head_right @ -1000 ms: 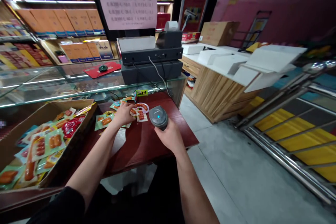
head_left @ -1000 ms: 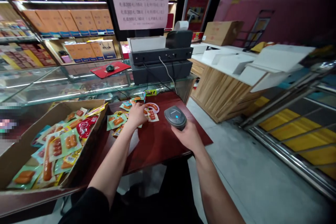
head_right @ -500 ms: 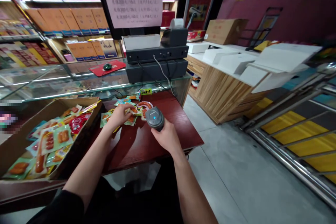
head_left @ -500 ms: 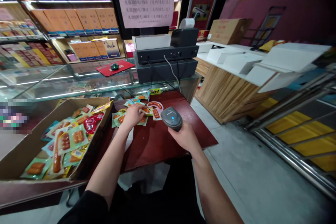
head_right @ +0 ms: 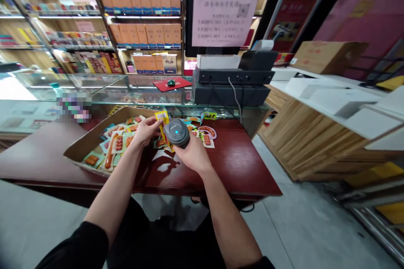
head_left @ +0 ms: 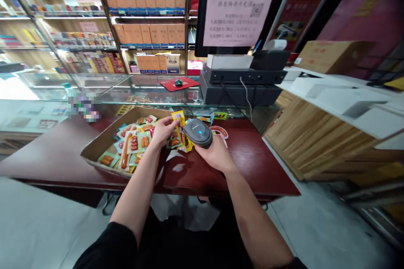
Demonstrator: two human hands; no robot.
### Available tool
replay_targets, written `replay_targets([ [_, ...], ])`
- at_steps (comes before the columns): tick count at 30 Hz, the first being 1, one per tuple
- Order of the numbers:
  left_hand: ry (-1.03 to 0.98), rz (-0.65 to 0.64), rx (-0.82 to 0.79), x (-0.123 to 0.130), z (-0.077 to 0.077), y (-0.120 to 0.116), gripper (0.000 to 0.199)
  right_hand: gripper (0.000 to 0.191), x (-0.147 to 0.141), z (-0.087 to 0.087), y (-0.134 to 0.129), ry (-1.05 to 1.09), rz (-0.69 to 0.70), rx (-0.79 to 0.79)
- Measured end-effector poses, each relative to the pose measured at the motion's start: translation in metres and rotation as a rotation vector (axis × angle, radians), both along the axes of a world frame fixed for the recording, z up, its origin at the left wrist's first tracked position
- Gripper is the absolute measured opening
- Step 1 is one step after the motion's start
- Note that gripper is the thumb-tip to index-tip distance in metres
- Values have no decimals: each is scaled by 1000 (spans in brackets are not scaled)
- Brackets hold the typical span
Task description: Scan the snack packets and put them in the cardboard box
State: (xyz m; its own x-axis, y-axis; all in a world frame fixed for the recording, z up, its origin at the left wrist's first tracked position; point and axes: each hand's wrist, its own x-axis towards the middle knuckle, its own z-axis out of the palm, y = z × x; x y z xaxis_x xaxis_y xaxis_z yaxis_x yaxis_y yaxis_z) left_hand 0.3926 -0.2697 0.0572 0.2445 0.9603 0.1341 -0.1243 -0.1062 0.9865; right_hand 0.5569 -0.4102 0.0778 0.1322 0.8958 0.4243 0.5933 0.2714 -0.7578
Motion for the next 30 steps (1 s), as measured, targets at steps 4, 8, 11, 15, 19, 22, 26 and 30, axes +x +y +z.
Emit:
replay_targets([
  [4, 36, -29, -3, -18, 5, -12, 45, 25, -18, 4, 11, -8, 46, 3],
  [8, 38, -93, 0, -25, 14, -19, 46, 26, -24, 4, 14, -8, 74, -6],
  [11, 57, -102, 8, -25, 17, -21, 43, 27, -24, 4, 12, -3, 67, -1],
  [15, 46, -117, 2, -23, 15, -23, 42, 24, -24, 3, 10, 9, 59, 10],
  [19, 15, -22, -18, -34, 21, -16, 43, 25, -24, 2, 9, -1, 53, 19],
  [22, -84, 242, -10, -63, 33, -3, 44, 28, -25, 1, 11, 8, 49, 17],
  [26, -229, 601, 132, -117, 50, 10, 49, 31, -31, -3, 15, 14, 86, 8],
  [30, -161, 756, 285, -146, 56, 5, 45, 28, -38, -8, 18, -12, 99, -1],
])
